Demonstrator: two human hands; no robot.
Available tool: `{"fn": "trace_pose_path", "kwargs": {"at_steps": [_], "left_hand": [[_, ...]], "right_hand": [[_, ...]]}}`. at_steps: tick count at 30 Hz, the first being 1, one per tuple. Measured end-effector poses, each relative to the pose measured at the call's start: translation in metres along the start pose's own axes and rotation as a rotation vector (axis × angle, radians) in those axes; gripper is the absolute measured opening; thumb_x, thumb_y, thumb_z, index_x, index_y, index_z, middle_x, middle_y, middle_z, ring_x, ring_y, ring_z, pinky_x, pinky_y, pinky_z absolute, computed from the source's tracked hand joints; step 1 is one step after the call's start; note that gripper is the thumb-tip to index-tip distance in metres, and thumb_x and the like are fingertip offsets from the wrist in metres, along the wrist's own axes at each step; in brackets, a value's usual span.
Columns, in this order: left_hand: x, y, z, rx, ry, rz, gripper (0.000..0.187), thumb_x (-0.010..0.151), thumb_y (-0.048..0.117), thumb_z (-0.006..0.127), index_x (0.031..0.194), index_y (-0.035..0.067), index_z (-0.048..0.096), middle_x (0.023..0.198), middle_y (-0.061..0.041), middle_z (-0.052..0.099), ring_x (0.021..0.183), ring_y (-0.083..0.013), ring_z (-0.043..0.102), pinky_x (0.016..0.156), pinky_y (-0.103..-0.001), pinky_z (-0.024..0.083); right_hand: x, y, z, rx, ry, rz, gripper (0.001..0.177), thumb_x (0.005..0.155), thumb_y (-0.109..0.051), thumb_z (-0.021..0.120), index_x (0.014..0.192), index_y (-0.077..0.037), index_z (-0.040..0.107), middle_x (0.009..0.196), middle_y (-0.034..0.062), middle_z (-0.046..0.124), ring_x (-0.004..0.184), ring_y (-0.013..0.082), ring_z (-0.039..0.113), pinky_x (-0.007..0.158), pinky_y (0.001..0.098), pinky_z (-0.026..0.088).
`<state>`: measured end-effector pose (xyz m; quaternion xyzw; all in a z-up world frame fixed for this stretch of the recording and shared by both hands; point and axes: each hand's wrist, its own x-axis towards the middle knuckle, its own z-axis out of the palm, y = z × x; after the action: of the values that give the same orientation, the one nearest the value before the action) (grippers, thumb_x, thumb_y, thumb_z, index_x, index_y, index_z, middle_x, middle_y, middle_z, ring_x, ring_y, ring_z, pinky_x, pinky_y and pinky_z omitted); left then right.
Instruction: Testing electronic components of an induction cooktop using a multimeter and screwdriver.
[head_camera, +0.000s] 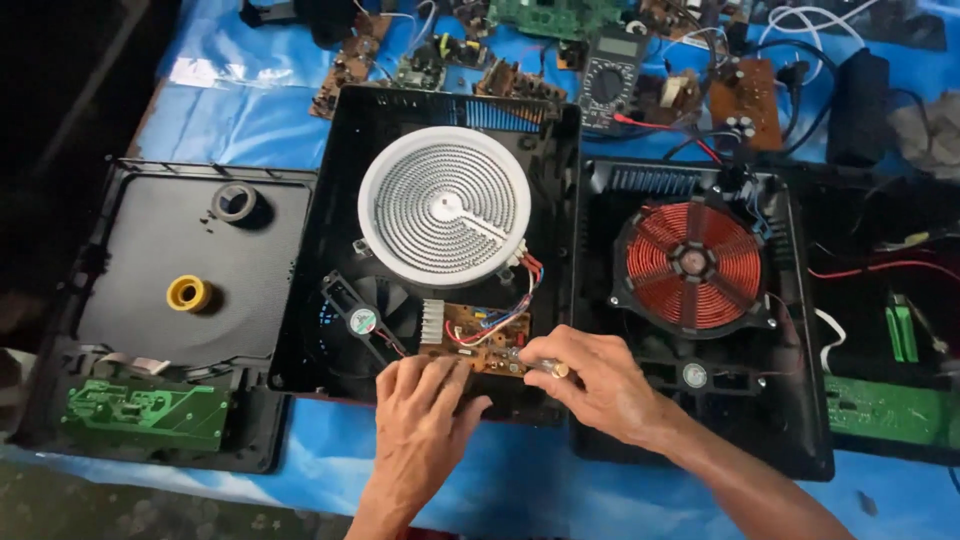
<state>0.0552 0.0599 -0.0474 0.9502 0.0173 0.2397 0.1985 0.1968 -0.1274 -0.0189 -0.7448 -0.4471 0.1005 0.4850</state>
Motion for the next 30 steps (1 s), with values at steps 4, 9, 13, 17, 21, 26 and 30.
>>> {"fn": "trace_pose_path", "kwargs": {"at_steps": [4,9,13,17,21,26,30], "left_hand": [[-0.007,-0.002,-0.001,-0.106,-0.05,-0.025,0.03,0.08,0.02,0.08,0.103,0.005,0.069,0.112,-0.008,0.065,0.1,-0.0281,0.059,0.09,-0.043,0.045],[-0.014,-0.005,-0.001,-0.182,-0.068,-0.031,0.03,0.083,0.019,0.077,0.109,0.005,0.068,0.114,-0.008,0.066,0.103,-0.0287,0.06,0.086,-0.041,0.047],[-0.021,-0.006,0.003,-0.18,-0.034,-0.039,0.029,0.084,0.021,0.079,0.105,0.002,0.072,0.114,-0.01,0.069,0.1,-0.028,0.061,0.089,-0.042,0.047],[-0.025,-0.008,0.007,-0.178,-0.017,-0.04,0.03,0.085,0.022,0.078,0.106,0.002,0.071,0.113,-0.012,0.069,0.098,-0.0281,0.061,0.091,-0.044,0.047],[-0.026,-0.01,0.007,-0.173,-0.005,-0.026,0.028,0.084,0.02,0.079,0.105,0.003,0.071,0.113,-0.011,0.069,0.097,-0.0271,0.061,0.09,-0.043,0.047],[-0.027,-0.011,0.01,-0.155,-0.001,-0.004,0.027,0.085,0.019,0.078,0.106,0.004,0.07,0.112,-0.01,0.07,0.093,-0.0258,0.06,0.087,-0.041,0.046],[-0.027,-0.012,0.013,-0.149,0.027,0.008,0.028,0.083,0.02,0.08,0.104,0.006,0.07,0.11,-0.008,0.071,0.09,-0.0242,0.06,0.084,-0.04,0.047]], "right_hand": [[0.001,0.007,0.008,-0.07,-0.034,-0.088,0.026,0.081,-0.004,0.079,0.105,-0.007,0.069,0.091,0.0011,0.072,0.062,0.014,0.061,0.056,0.0283,0.05],[0.006,0.009,0.006,-0.074,-0.024,-0.051,0.026,0.081,-0.003,0.079,0.105,-0.006,0.07,0.087,0.0016,0.071,0.058,0.0112,0.056,0.052,0.0267,0.049],[0.011,0.015,0.009,-0.088,0.025,0.011,0.023,0.082,-0.008,0.078,0.104,-0.006,0.069,0.085,0.002,0.07,0.059,0.0116,0.056,0.055,0.0264,0.049],[0.016,0.012,0.011,-0.111,0.093,0.019,0.024,0.08,-0.006,0.079,0.101,-0.005,0.069,0.078,-0.0001,0.066,0.053,0.0093,0.049,0.049,0.0247,0.044],[0.012,0.003,0.008,-0.121,0.116,-0.02,0.022,0.08,-0.006,0.078,0.098,-0.003,0.067,0.077,0.0025,0.066,0.055,0.0127,0.053,0.052,0.0273,0.046],[0.019,-0.001,0.007,-0.058,-0.032,-0.085,0.022,0.082,-0.005,0.078,0.1,-0.005,0.065,0.081,0.0027,0.065,0.06,0.0121,0.055,0.055,0.0269,0.048],[0.02,0.007,0.012,-0.063,-0.03,-0.091,0.025,0.082,-0.007,0.08,0.102,-0.007,0.066,0.086,0.0027,0.07,0.062,0.0131,0.061,0.057,0.0281,0.052]]}}
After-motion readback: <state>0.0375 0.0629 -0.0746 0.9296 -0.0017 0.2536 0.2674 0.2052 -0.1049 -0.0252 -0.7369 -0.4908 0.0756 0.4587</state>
